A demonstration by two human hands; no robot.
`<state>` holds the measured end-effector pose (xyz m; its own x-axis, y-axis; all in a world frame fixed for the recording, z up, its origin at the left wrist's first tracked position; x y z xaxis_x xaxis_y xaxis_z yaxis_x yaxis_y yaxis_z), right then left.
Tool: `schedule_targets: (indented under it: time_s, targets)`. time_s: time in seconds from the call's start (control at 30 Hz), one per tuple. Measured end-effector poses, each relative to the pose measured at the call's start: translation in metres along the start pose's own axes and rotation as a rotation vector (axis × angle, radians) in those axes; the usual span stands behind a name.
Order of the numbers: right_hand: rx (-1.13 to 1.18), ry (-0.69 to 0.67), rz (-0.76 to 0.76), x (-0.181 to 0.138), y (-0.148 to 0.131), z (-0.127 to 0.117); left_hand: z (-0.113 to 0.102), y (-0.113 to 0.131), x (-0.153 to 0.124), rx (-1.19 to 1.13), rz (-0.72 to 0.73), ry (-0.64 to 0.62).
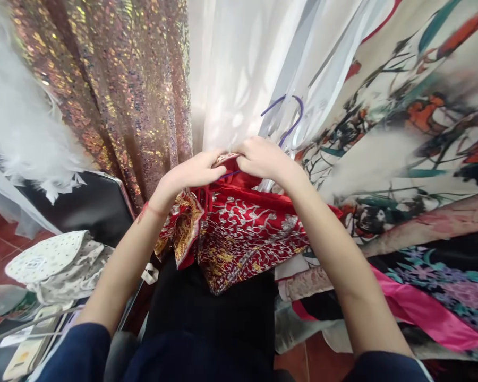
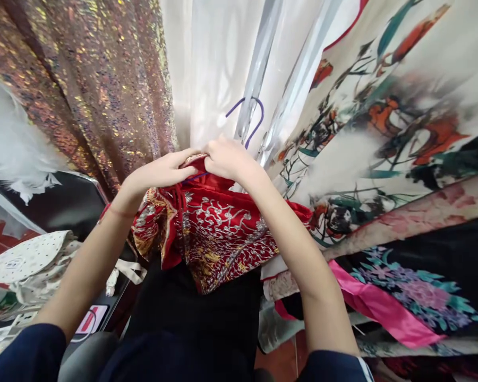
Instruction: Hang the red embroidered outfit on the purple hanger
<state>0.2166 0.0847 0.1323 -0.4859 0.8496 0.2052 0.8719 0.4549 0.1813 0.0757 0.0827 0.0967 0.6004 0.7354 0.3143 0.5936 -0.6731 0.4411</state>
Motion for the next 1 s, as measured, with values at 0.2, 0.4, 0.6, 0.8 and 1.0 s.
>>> schedule_targets:
  time_s: [0.2, 0.4, 0.6, 0.8, 1.0]
  targets:
    - [-0.025, 0.477, -0.124, -0.046, -0.008, 0.016, 0.007, -0.024, 0.038, -0.132, 0.066, -0.069]
    - [0.353, 0.765, 0.285, -0.118, 0.057, 0.019, -0.002, -0.003, 0.024, -0.235, 0.092, -0.182]
    - [1.045, -0.333, 0.183, -0.111, 0.100, 0.056, 0.013, 0.005, 0.037, -0.238, 0.044, -0.456]
    - [0.915, -0.411, -0.019, -0.087, 0.082, 0.055, 0.007, 0.010, 0.053, -0.229, 0.041, -0.216]
    - [0.753, -0.279, 0.050, -0.083, 0.079, 0.058, 0.004, 0.028, 0.057, -0.271, 0.101, -0.160]
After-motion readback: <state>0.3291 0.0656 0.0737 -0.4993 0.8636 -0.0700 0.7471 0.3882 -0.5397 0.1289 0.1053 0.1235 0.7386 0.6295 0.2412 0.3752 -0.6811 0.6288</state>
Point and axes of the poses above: each hand's wrist, its own x-axis towards the middle knuckle, its own z-axis out of the palm, y = z × x, the point moved 4 cm from there along x, towards the middle knuckle, and after that the axes turned 2 degrees about -y, right-handed, at the moved point
